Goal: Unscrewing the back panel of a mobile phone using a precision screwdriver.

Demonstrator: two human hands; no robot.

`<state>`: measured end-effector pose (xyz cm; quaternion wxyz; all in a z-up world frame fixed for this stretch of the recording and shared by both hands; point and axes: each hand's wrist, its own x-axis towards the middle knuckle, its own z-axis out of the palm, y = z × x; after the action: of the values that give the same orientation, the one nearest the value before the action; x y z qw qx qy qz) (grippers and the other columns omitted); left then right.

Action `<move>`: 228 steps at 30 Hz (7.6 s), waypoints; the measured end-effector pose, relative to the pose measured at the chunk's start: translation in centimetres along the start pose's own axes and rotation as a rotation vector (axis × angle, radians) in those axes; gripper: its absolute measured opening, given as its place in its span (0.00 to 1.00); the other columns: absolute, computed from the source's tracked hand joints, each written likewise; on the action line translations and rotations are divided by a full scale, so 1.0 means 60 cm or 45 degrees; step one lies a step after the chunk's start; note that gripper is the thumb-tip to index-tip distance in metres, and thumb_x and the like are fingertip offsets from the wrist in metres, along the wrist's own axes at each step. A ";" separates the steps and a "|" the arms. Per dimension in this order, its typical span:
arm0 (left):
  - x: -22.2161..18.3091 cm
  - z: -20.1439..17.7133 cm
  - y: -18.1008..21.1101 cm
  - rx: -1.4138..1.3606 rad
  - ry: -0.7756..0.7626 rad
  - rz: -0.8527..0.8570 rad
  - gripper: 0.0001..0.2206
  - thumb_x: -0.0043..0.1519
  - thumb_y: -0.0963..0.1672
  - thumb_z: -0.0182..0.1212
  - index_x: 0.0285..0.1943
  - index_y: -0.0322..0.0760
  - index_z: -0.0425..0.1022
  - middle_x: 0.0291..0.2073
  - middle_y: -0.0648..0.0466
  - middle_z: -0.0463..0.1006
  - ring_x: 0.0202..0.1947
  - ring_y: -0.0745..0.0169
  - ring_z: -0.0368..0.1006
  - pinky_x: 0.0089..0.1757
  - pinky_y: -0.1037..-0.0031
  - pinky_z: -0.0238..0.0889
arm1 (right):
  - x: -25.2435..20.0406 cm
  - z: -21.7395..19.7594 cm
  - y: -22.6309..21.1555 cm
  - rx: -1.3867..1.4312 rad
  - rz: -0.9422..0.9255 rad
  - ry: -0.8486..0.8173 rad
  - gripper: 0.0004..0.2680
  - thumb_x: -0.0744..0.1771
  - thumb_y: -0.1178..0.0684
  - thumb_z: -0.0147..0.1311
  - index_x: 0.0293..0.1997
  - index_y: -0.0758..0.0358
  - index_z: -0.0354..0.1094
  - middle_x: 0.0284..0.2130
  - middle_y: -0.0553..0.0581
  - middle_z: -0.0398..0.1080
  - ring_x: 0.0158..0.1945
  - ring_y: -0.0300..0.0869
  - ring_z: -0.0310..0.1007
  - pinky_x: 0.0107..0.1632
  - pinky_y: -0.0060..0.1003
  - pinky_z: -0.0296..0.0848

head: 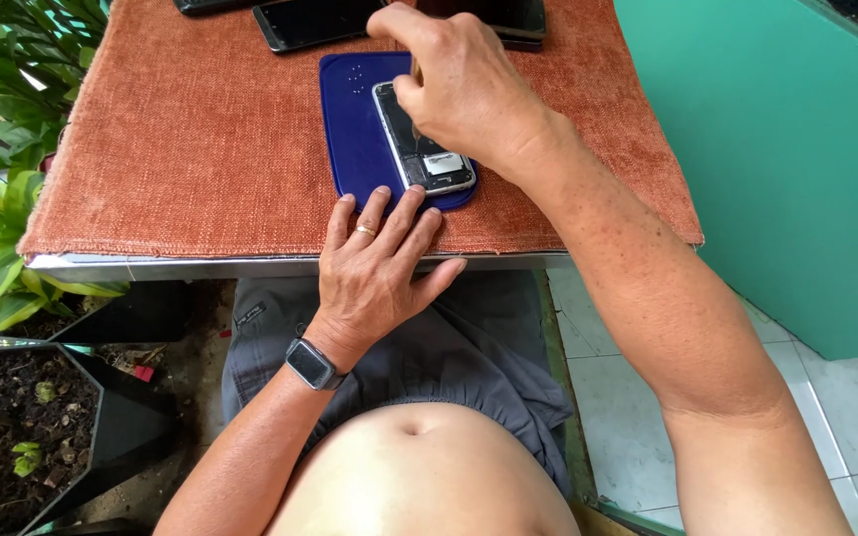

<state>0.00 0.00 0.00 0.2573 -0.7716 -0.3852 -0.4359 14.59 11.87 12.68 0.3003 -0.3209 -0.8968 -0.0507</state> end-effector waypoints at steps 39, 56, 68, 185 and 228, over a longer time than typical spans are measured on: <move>0.006 -0.010 -0.003 -0.115 0.010 0.026 0.19 0.67 0.57 0.62 0.53 0.43 0.80 0.57 0.51 0.79 0.53 0.46 0.76 0.55 0.53 0.63 | -0.002 0.005 0.013 -0.300 0.035 0.083 0.14 0.60 0.57 0.59 0.50 0.53 0.76 0.27 0.53 0.78 0.30 0.54 0.77 0.34 0.53 0.70; 0.017 -0.013 0.005 0.054 -0.005 0.044 0.18 0.67 0.58 0.61 0.51 0.46 0.81 0.54 0.55 0.82 0.51 0.50 0.78 0.55 0.56 0.64 | 0.003 -0.002 -0.005 0.048 0.074 -0.021 0.18 0.59 0.65 0.47 0.53 0.55 0.69 0.41 0.55 0.82 0.39 0.57 0.80 0.44 0.50 0.73; 0.018 -0.014 0.005 0.048 -0.006 0.046 0.18 0.67 0.57 0.61 0.51 0.46 0.81 0.53 0.55 0.81 0.51 0.50 0.78 0.55 0.56 0.64 | -0.002 0.000 -0.015 0.008 0.100 0.005 0.19 0.60 0.66 0.48 0.54 0.52 0.67 0.23 0.51 0.77 0.30 0.54 0.78 0.37 0.50 0.73; 0.016 0.015 0.022 -0.163 -0.137 0.047 0.17 0.69 0.54 0.58 0.56 0.42 0.75 0.60 0.46 0.74 0.60 0.46 0.73 0.58 0.53 0.64 | -0.034 0.025 0.049 -0.234 0.324 -0.009 0.06 0.68 0.58 0.52 0.32 0.61 0.59 0.22 0.59 0.66 0.23 0.55 0.64 0.30 0.53 0.60; 0.042 -0.003 0.029 -0.114 -0.138 0.101 0.16 0.70 0.53 0.56 0.54 0.40 0.75 0.55 0.46 0.77 0.55 0.46 0.75 0.54 0.58 0.65 | -0.002 -0.001 -0.009 0.038 0.037 0.065 0.15 0.60 0.61 0.54 0.51 0.57 0.69 0.18 0.53 0.72 0.23 0.52 0.74 0.34 0.47 0.70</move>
<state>2.15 -0.19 2.20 0.2183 -0.8195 -0.3479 -0.3998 14.35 11.34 12.70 0.3285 -0.3279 -0.8848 -0.0411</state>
